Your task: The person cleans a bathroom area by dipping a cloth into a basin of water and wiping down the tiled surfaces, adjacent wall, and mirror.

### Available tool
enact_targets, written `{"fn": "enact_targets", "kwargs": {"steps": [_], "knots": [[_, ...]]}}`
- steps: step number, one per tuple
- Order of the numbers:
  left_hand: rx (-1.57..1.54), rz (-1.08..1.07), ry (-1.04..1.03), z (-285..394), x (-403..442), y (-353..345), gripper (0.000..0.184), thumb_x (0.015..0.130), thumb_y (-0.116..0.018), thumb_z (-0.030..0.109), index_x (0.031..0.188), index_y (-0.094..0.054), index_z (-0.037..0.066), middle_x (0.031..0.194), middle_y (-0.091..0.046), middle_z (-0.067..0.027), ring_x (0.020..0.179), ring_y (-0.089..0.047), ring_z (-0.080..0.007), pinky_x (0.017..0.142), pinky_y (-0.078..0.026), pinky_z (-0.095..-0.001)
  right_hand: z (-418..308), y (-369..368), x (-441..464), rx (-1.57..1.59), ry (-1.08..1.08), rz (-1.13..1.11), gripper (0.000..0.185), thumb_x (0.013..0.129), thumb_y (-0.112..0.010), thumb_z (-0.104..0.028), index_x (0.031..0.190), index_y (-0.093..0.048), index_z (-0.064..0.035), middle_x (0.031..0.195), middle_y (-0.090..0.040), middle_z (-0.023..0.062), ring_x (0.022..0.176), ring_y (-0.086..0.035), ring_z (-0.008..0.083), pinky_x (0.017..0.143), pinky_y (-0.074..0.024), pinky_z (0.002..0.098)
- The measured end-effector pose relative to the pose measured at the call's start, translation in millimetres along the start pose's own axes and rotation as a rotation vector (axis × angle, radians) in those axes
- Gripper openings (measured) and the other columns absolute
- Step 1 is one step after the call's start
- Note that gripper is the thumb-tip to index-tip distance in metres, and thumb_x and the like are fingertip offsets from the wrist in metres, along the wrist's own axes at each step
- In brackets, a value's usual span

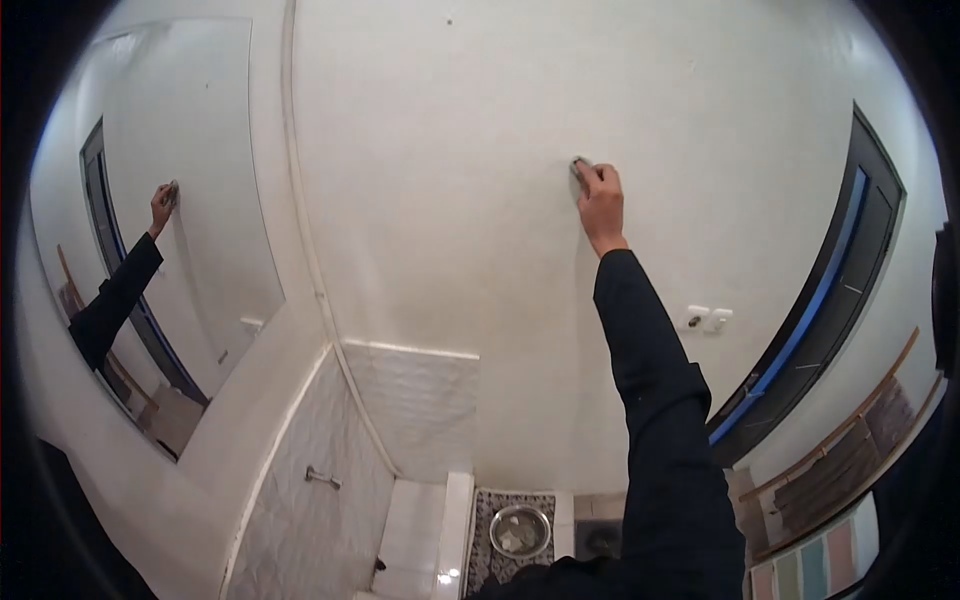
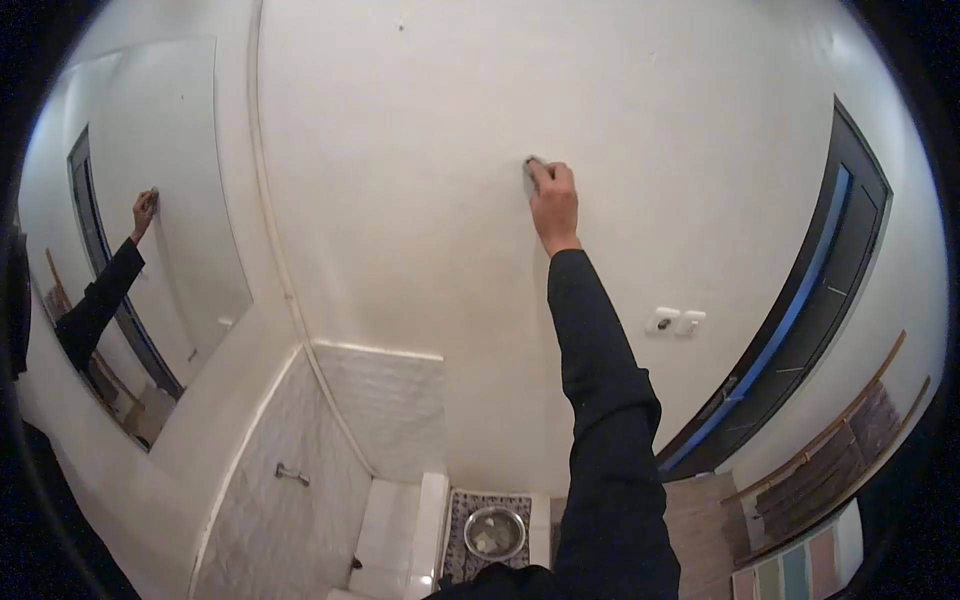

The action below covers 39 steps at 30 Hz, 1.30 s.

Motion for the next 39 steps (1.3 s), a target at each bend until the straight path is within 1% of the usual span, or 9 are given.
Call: {"fn": "enact_targets", "kwargs": {"steps": [7, 14, 20, 22, 24, 27, 30, 34, 39], "knots": [[-0.072, -0.015, 0.016, -1, -12, -27, 0.030, 0.095, -0.056, 0.033, 0.091, -0.068, 0.006, 0.085, -0.069, -0.0160, 0.070, -0.068, -0.0336, 0.062, -0.055, -0.0462, 14, 1, 69, -0.010, -0.115, 0.183, 0.028, 0.086, -0.060, 0.004, 0.109, -0.073, -0.0045, 0.095, -0.060, 0.0154, 0.092, -0.060, 0.0332, 0.082, -0.0525, 0.0417], [-0.165, -0.037, 0.018, 9, -15, -63, 0.026, 0.094, -0.058, 0.030, 0.097, -0.068, 0.006, 0.088, -0.068, -0.0151, 0.072, -0.066, -0.0323, 0.064, -0.054, -0.0447, 20, 15, 25, 0.022, 0.172, -0.121, 0.031, 0.084, -0.059, 0.004, 0.112, -0.071, -0.0050, 0.096, -0.060, 0.0142, 0.093, -0.061, 0.0319, 0.080, -0.0543, 0.0407], [-0.253, -0.053, 0.011, 29, -6, -110, 0.023, 0.094, -0.059, 0.026, 0.101, -0.068, 0.006, 0.091, -0.067, -0.0143, 0.074, -0.066, -0.0312, 0.066, -0.054, -0.0434, 29, 23, 6, -0.042, 0.064, 0.007, 0.028, 0.085, -0.060, 0.006, 0.108, -0.071, -0.0056, 0.094, -0.061, 0.0114, 0.091, -0.062, 0.0278, 0.076, -0.0566, 0.0371], [-0.297, -0.063, 0.009, 43, -3, -133, 0.022, 0.094, -0.060, 0.025, 0.103, -0.068, 0.006, 0.092, -0.066, -0.0140, 0.075, -0.065, -0.0308, 0.066, -0.054, -0.0429, 28, 22, -9, -0.044, 0.151, -0.101, 0.027, 0.085, -0.059, 0.005, 0.107, -0.071, -0.0061, 0.093, -0.061, 0.0115, 0.091, -0.062, 0.0276, 0.076, -0.0571, 0.0361], [-0.351, -0.073, 0.004, 59, -2, -157, 0.022, 0.094, -0.060, 0.024, 0.104, -0.067, 0.006, 0.092, -0.066, -0.0137, 0.075, -0.065, -0.0304, 0.067, -0.054, -0.0425, 28, 28, -21, -0.066, 0.304, -0.227, 0.027, 0.084, -0.060, 0.005, 0.106, -0.071, -0.0067, 0.092, -0.059, 0.0112, 0.091, -0.062, 0.0274, 0.075, -0.0577, 0.0356], [-0.421, -0.079, 0.011, 78, 1, -200, 0.022, 0.094, -0.061, 0.023, 0.107, -0.067, 0.006, 0.094, -0.066, -0.0133, 0.076, -0.064, -0.0298, 0.068, -0.053, -0.0418, 39, 35, -14, -0.115, 0.337, -0.258, 0.028, 0.083, -0.061, 0.006, 0.107, -0.071, -0.0063, 0.093, -0.058, 0.0104, 0.090, -0.062, 0.0273, 0.075, -0.0575, 0.0357], [-0.502, -0.082, -0.001, 103, 6, -250, 0.022, 0.094, -0.062, 0.021, 0.109, -0.067, 0.006, 0.095, -0.065, -0.0129, 0.077, -0.064, -0.0293, 0.069, -0.053, -0.0412, 37, 34, 2, -0.085, 0.097, -0.132, 0.030, 0.082, -0.062, 0.006, 0.108, -0.071, -0.0060, 0.095, -0.059, 0.0111, 0.091, -0.061, 0.0278, 0.076, -0.0572, 0.0358], [-0.652, -0.086, -0.014, 151, 7, -333, 0.023, 0.093, -0.063, 0.019, 0.112, -0.067, 0.006, 0.097, -0.064, -0.0124, 0.078, -0.063, -0.0285, 0.070, -0.053, -0.0403, 29, 24, -4, -0.086, 0.064, -0.027, 0.029, 0.084, -0.062, 0.004, 0.110, -0.070, -0.0064, 0.095, -0.059, 0.0128, 0.091, -0.061, 0.0294, 0.076, -0.0570, 0.0369], [-0.931, -0.038, -0.037, 220, -7, -453, 0.025, 0.093, -0.064, 0.017, 0.116, -0.067, 0.006, 0.099, -0.064, -0.0118, 0.080, -0.063, -0.0276, 0.072, -0.052, -0.0392, 18, 9, -10, -0.054, 0.326, -0.179, 0.024, 0.088, -0.060, -0.001, 0.110, -0.068, -0.0074, 0.095, -0.059, 0.0134, 0.092, -0.062, 0.0307, 0.075, -0.0574, 0.0386]]}}
Point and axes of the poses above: each hand's wrist, its own x-axis towards the middle knuckle, its own y-axis out of the back of the hand, z = x × y, the point moved 1 cm from there along x, towards the middle knuckle
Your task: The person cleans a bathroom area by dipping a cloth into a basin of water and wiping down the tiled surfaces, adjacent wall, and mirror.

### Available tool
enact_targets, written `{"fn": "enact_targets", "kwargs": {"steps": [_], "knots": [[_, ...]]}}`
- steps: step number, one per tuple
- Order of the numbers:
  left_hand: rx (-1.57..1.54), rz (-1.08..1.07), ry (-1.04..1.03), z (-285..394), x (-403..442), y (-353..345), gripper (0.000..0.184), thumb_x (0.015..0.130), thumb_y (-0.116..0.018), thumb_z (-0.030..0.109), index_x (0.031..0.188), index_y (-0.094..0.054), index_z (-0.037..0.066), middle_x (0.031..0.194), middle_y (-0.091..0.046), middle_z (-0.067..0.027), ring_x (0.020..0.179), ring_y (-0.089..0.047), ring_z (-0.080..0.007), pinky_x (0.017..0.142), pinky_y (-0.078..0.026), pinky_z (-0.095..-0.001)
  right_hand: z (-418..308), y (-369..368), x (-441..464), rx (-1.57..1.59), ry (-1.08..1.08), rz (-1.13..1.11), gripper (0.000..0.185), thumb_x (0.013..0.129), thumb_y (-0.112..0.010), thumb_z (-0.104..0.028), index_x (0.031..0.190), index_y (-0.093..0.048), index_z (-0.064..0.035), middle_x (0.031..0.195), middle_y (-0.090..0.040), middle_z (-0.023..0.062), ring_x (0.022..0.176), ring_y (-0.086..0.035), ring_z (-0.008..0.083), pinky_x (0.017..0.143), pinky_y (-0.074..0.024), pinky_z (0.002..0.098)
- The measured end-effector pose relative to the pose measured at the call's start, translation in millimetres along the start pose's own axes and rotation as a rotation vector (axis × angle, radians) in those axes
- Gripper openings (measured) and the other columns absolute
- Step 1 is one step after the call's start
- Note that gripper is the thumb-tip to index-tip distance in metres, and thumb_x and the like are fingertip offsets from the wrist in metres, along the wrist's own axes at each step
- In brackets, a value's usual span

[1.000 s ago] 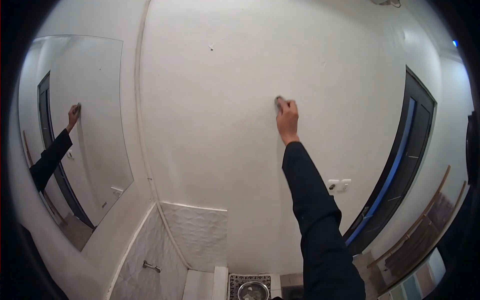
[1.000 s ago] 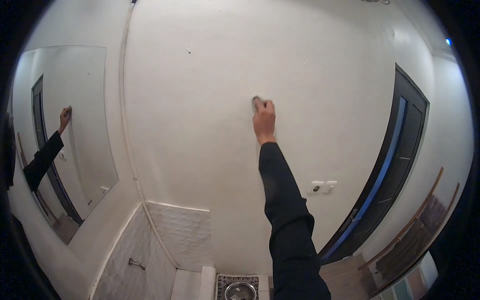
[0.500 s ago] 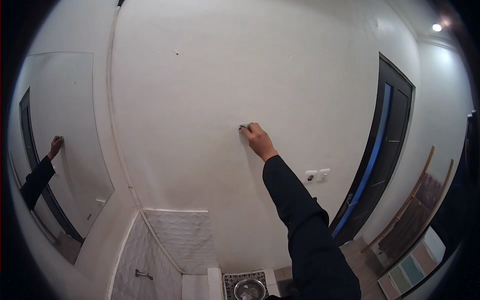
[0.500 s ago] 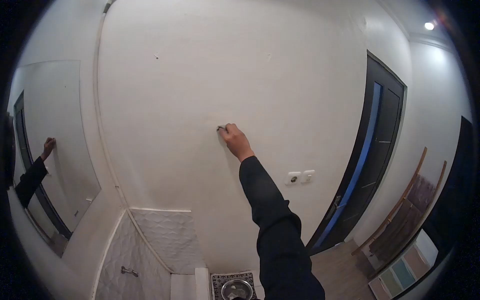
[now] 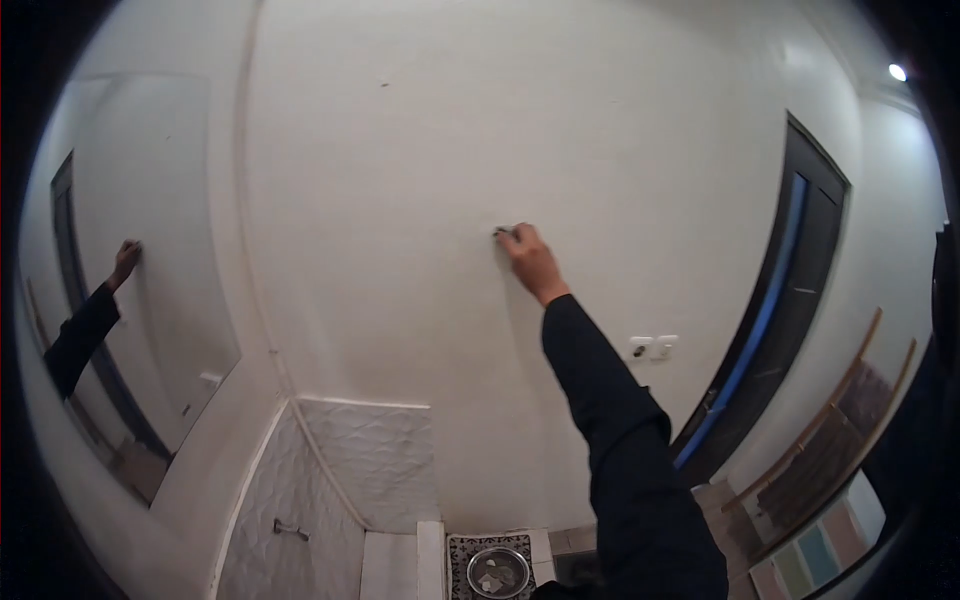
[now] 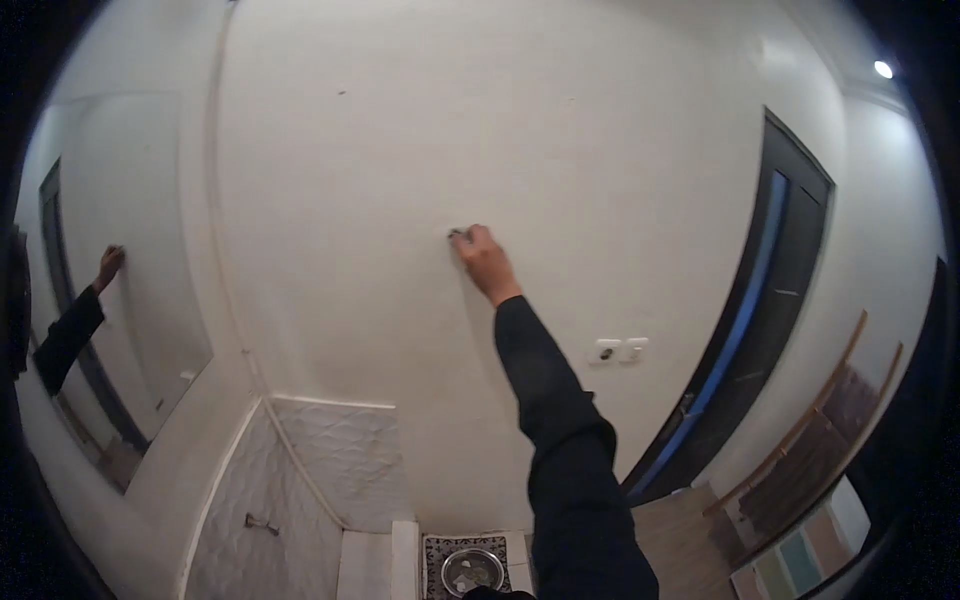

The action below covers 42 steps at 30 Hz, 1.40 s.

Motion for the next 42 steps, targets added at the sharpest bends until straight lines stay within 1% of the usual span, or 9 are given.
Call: {"fn": "enact_targets", "kwargs": {"steps": [5, 14, 21, 24, 29, 33, 38, 41, 42], "knots": [[-0.311, 0.023, -0.078, -23, -17, -107, 0.028, 0.093, -0.065, 0.014, 0.119, -0.067, 0.007, 0.101, -0.063, -0.0111, 0.081, -0.062, -0.0266, 0.073, -0.052, -0.0381, 2, 2, 30, -0.041, -0.140, 0.082, 0.030, 0.086, -0.059, 0.003, 0.112, -0.069, -0.0059, 0.096, -0.059, 0.0151, 0.092, -0.061, 0.0310, 0.076, -0.0562, 0.0390], [-0.610, 0.038, -0.195, -28, -49, -188, 0.034, 0.092, -0.068, 0.009, 0.126, -0.066, 0.007, 0.105, -0.061, -0.0099, 0.084, -0.061, -0.0249, 0.076, -0.051, -0.0361, -27, -20, 116, -0.010, -0.225, 0.145, 0.036, 0.084, -0.063, 0.002, 0.119, -0.067, -0.0022, 0.100, -0.057, 0.0180, 0.095, -0.058, 0.0333, 0.084, -0.0518, 0.0396], [-0.664, -0.039, -0.235, 16, -62, -181, 0.040, 0.091, -0.066, 0.003, 0.131, -0.065, 0.008, 0.112, -0.060, -0.0128, 0.098, -0.061, -0.0241, 0.085, -0.051, -0.0342, -88, -45, 141, 0.110, -0.172, 0.109, 0.042, 0.083, -0.062, 0.003, 0.125, -0.064, -0.0002, 0.109, -0.053, 0.0219, 0.105, -0.053, 0.0366, 0.091, -0.0490, 0.0412], [-0.775, -0.121, -0.303, 30, -67, -191, 0.043, 0.089, -0.065, -0.001, 0.131, -0.065, 0.009, 0.111, -0.059, -0.0125, 0.098, -0.060, -0.0238, 0.084, -0.051, -0.0339, -104, -66, 144, 0.139, -0.104, 0.040, 0.044, 0.081, -0.061, 0.006, 0.125, -0.065, -0.0014, 0.106, -0.054, 0.0209, 0.103, -0.055, 0.0362, 0.091, -0.0493, 0.0410], [-0.717, -0.006, -0.350, 63, -66, -182, 0.048, 0.086, -0.065, -0.005, 0.131, -0.066, 0.012, 0.105, -0.058, -0.0111, 0.093, -0.060, -0.0239, 0.079, -0.051, -0.0338, -127, -86, 156, 0.156, -0.126, 0.112, 0.047, 0.081, -0.059, 0.008, 0.125, -0.067, -0.0050, 0.102, -0.054, 0.0190, 0.099, -0.056, 0.0339, 0.084, -0.0517, 0.0393], [-0.761, 0.012, -0.300, 88, -68, -187, 0.049, 0.086, -0.064, -0.006, 0.132, -0.065, 0.011, 0.105, -0.058, -0.0119, 0.092, -0.060, -0.0251, 0.079, -0.051, -0.0337, -154, -104, 169, 0.155, -0.153, 0.107, 0.047, 0.082, -0.061, 0.005, 0.127, -0.066, -0.0052, 0.104, -0.053, 0.0188, 0.099, -0.055, 0.0331, 0.085, -0.0517, 0.0394], [-0.700, 0.004, -0.378, 135, -72, -182, 0.046, 0.092, -0.064, 0.008, 0.137, -0.062, 0.014, 0.106, -0.054, -0.0131, 0.097, -0.052, -0.0274, 0.087, -0.046, -0.0386, -203, -129, 192, 0.137, -0.109, 0.158, 0.047, 0.082, -0.063, 0.001, 0.128, -0.065, -0.0057, 0.104, -0.053, 0.0186, 0.099, -0.055, 0.0334, 0.085, -0.0519, 0.0402], [-0.741, -0.046, -0.413, 172, -71, -183, 0.056, 0.090, -0.062, 0.005, 0.144, -0.056, 0.018, 0.113, -0.053, -0.0128, 0.104, -0.048, -0.0273, 0.092, -0.044, -0.0383, -235, -147, 210, 0.142, -0.068, 0.167, 0.048, 0.082, -0.060, 0.001, 0.129, -0.064, -0.0057, 0.103, -0.054, 0.0188, 0.098, -0.056, 0.0341, 0.085, -0.0514, 0.0414], [-0.784, 0.075, -0.386, 196, -71, -174, 0.031, 0.092, -0.060, 0.011, 0.122, -0.069, 0.009, 0.096, -0.055, -0.0092, 0.089, -0.051, -0.0227, 0.079, -0.046, -0.0370, -247, -154, 217, 0.161, -0.053, 0.167, 0.049, 0.082, -0.059, 0.001, 0.130, -0.064, -0.0057, 0.102, -0.055, 0.0190, 0.098, -0.056, 0.0343, 0.085, -0.0511, 0.0418]]}}
Point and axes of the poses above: each hand's wrist, its own x-axis towards the middle knuckle, its own y-axis out of the back of the hand, z = x × y, the point moved 1 cm from there along x, towards the middle knuckle
